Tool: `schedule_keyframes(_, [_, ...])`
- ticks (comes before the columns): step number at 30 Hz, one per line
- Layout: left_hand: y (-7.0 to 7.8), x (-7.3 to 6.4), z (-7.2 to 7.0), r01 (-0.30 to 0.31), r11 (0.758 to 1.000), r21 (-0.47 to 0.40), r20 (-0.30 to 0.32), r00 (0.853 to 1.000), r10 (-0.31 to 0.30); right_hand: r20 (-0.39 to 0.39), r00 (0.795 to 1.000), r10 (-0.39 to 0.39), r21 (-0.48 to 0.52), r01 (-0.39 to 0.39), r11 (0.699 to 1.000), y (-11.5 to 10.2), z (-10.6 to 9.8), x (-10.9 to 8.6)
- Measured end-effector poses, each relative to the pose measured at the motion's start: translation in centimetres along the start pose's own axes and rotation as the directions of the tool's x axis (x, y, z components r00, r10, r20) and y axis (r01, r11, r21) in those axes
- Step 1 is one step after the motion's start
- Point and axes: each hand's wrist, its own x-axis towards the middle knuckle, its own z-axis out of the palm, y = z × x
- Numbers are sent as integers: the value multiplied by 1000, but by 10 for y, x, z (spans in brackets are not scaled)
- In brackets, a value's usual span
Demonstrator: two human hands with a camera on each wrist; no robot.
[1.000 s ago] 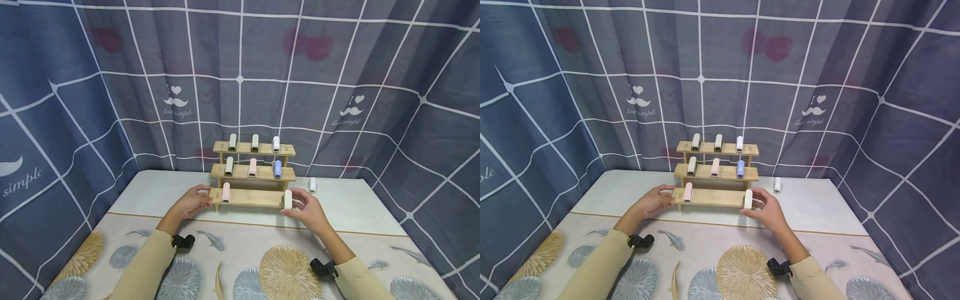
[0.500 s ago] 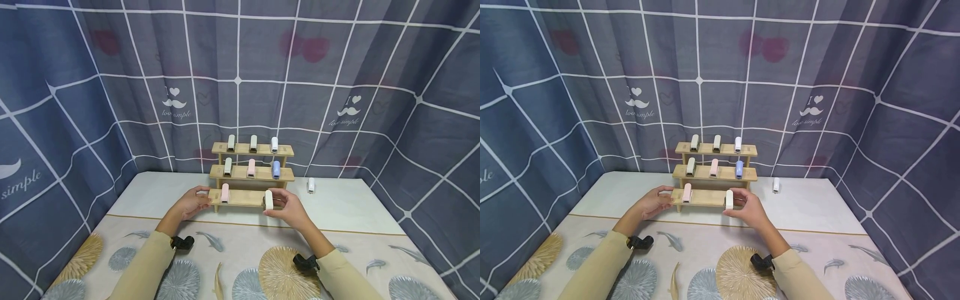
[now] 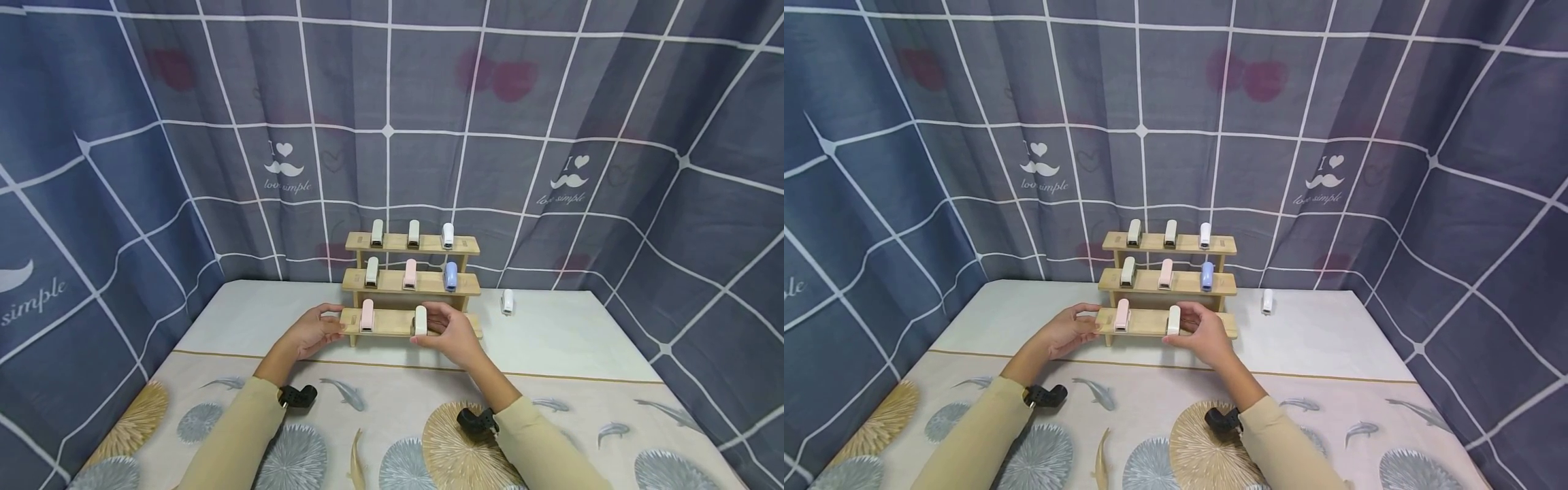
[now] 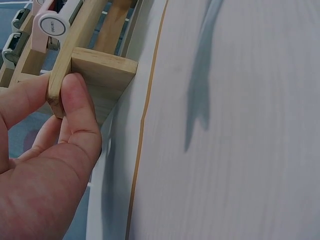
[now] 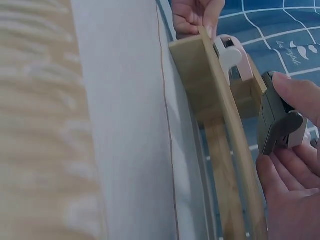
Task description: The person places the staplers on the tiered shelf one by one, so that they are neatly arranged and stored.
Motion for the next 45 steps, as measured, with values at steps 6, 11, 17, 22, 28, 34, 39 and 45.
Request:
schedule_keyframes(6, [0, 0, 0, -1, 1000, 7, -2, 1000, 1, -31, 999, 14, -4, -14, 1000, 0, 12, 8])
schedule_keyframes(11, [0, 0, -1, -1, 1000, 4, -3, 1000, 1, -44, 999, 27, -52, -29, 998, -3, 17, 14])
schedule_keyframes(17, [-2, 0, -2, -3, 1000, -8, 7, 1000, 3, -62, 998, 17, -164, -27, 986, -4, 21, 19])
schedule_keyframes(22, [-3, 0, -3, -7, 1000, -8, 10, 1000, 7, -78, 997, -3, -194, -13, 981, -2, 24, 23])
schedule_keyframes(28, [-1, -1, -2, -3, 1000, -5, 7, 1000, 3, -78, 997, -14, -202, -2, 979, 0, 25, 24])
schedule_keyframes(34, [2, -2, -1, 4, 1000, -6, 0, 1000, -4, -66, 998, -18, -210, 4, 978, -1, 25, 24])
schedule_keyframes(39, [3, -2, 0, -2, 1000, -7, 4, 1000, 2, -60, 998, -21, -223, 7, 975, -2, 24, 24])
schedule_keyframes(45, [1, -1, -1, 3, 1000, -4, 4, 1000, -3, -30, 999, -30, -193, 23, 981, 0, 19, 18])
